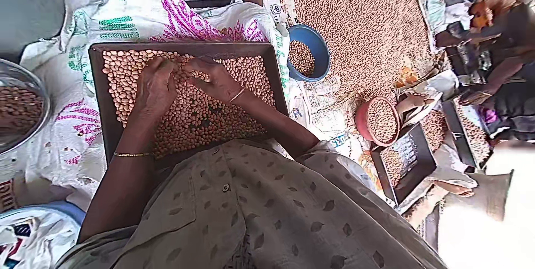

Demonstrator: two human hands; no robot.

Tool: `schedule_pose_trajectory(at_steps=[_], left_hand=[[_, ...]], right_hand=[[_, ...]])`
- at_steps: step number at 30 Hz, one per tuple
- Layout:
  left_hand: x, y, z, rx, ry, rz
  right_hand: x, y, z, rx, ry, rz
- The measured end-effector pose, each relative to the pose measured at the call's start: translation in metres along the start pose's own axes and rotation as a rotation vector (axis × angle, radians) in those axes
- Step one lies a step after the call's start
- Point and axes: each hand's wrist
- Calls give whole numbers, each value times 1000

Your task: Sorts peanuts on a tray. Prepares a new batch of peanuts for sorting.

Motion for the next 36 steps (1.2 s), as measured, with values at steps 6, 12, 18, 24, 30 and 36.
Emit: schedule_pose_trajectory(at_steps=[6, 12, 18, 24, 30, 36], left_hand=[[10, -1, -11, -31, 76, -88], [12, -1, -15, 9, 71, -105], [15, 3, -13, 8, 42, -100], [18, 3, -14, -24, 26, -83], [18, 5, -15, -11, 33, -95], [18, 7, -15, 6, 49, -106]], right_hand=[[-35, -13, 0, 289, -425, 60], [-59, -75, -62, 279, -267, 323], [-19, -80, -51, 293, -105, 169], [25, -16, 26, 203, -126, -6], [28, -18, 60, 220, -273, 13], [23, -19, 7, 164, 197, 101]])
Point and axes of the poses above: each hand's wrist, its own y-axis towards the middle knuckle, its own z-axis out of the palm, x = y × z, and after that the axes turned 7 degrees about -y, right-handed
